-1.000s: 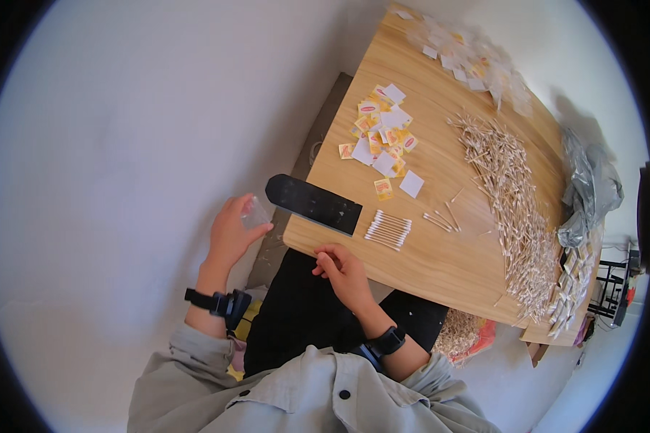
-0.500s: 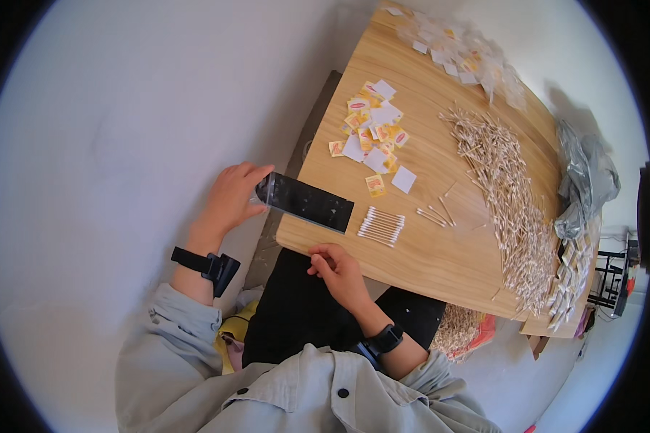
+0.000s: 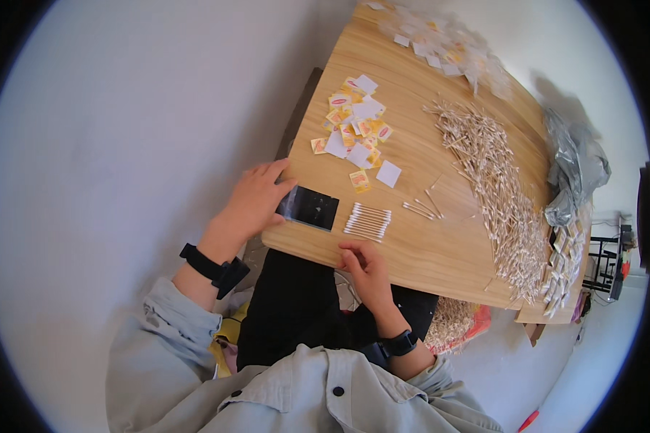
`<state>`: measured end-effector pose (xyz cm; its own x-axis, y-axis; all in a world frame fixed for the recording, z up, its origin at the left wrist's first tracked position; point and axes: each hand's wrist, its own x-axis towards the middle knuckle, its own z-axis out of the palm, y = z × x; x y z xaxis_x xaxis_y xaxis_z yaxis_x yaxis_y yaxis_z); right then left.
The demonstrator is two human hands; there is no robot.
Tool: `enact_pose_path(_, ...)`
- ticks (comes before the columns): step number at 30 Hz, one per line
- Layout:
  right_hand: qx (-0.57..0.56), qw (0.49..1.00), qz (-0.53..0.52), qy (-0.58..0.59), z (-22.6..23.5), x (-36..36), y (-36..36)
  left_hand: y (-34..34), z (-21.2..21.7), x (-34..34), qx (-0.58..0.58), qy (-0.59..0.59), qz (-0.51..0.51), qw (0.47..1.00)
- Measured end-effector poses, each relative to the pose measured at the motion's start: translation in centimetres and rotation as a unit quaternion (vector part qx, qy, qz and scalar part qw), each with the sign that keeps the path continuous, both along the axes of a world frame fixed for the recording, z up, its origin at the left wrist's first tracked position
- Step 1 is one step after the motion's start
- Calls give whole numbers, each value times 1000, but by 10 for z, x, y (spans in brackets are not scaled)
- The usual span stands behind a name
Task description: Organize cotton swabs into neat rows and place them into small plastic bags.
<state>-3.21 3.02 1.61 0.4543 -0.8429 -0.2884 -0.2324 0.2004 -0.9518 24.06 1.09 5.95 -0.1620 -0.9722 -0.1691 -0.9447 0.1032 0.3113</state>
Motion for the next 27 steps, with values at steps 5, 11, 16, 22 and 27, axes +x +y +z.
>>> enact_pose_path(5, -76, 984, -145, 70, -22, -36, -13, 19, -33, -11, -4, 27, 0, 1000)
enact_pose_path(11, -199, 935, -291, 30, -28, -34, -32, 43, -45, -61, -22, 26, 92, 995)
enact_pose_path(16, -172, 932, -314, -62, -41, -14, -49, 26, -43, -130, -95, 53, 50, 993)
enact_pose_path(22, -109, 940, -286, -152, -52, -9, -54, 11, -65, -158, -119, 82, 3, 990)
enact_pose_path(27, -53, 942, -267, -195, -52, -9, -53, 16, -70, -155, -109, 71, 9, 992)
